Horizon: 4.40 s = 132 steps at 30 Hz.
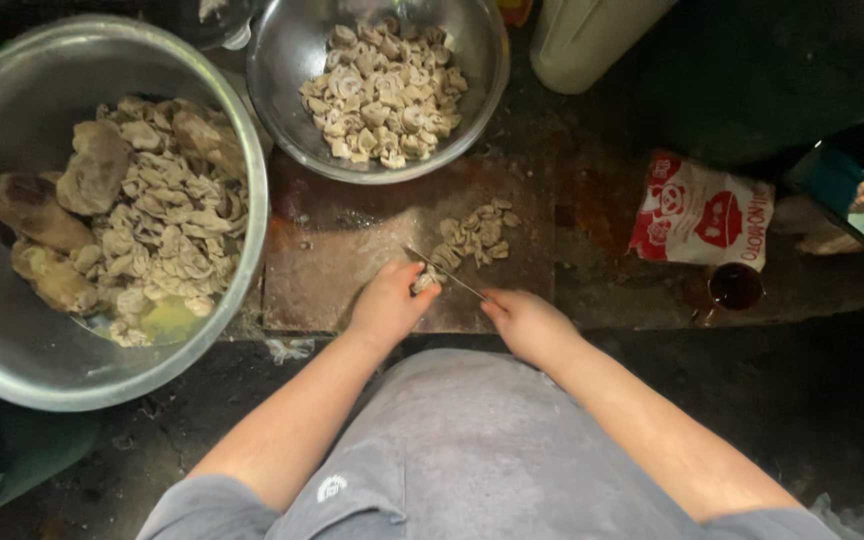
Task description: The person slices pieces of cooked offal on a wooden board using a knife, occasionally transferring the pieces into a metal bowl.
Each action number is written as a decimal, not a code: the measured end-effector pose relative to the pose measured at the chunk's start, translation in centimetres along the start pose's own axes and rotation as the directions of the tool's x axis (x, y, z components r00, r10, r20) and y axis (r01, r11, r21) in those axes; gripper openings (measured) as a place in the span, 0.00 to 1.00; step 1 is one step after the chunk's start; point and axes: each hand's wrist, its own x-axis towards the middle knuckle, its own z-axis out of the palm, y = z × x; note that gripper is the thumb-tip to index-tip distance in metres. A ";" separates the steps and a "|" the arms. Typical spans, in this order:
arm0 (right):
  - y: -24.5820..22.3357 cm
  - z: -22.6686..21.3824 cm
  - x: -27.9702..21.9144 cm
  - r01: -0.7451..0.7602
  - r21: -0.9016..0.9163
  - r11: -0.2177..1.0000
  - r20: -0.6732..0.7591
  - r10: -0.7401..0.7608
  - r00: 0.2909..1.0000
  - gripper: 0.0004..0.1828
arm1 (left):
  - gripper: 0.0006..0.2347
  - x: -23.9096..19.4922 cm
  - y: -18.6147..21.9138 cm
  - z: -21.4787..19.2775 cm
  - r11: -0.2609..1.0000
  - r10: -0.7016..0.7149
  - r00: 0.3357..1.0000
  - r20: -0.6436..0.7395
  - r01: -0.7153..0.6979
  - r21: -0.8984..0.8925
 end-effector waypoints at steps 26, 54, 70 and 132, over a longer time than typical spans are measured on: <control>-1.3 -1.5 -3.5 -0.166 0.072 0.984 0.067 0.161 0.985 0.23 | 0.09 -1.0 -0.4 -0.2 0.995 -0.096 0.995 -0.004 0.096 0.033; 4.2 -7.2 -10.9 -0.390 -0.092 0.916 0.088 0.398 0.913 0.23 | 0.37 9.5 4.4 4.5 0.741 0.456 0.828 0.327 -0.557 0.377; 4.1 -7.1 -12.5 -0.405 -0.022 0.914 0.047 0.405 0.913 0.23 | 0.13 5.7 0.7 1.3 0.740 0.518 0.855 -0.029 -0.432 0.516; 4.1 -5.1 -6.5 -0.164 -0.149 0.975 0.061 0.175 0.983 0.25 | 0.20 1.0 4.9 -11.7 0.941 0.320 0.907 -0.274 -0.339 -0.023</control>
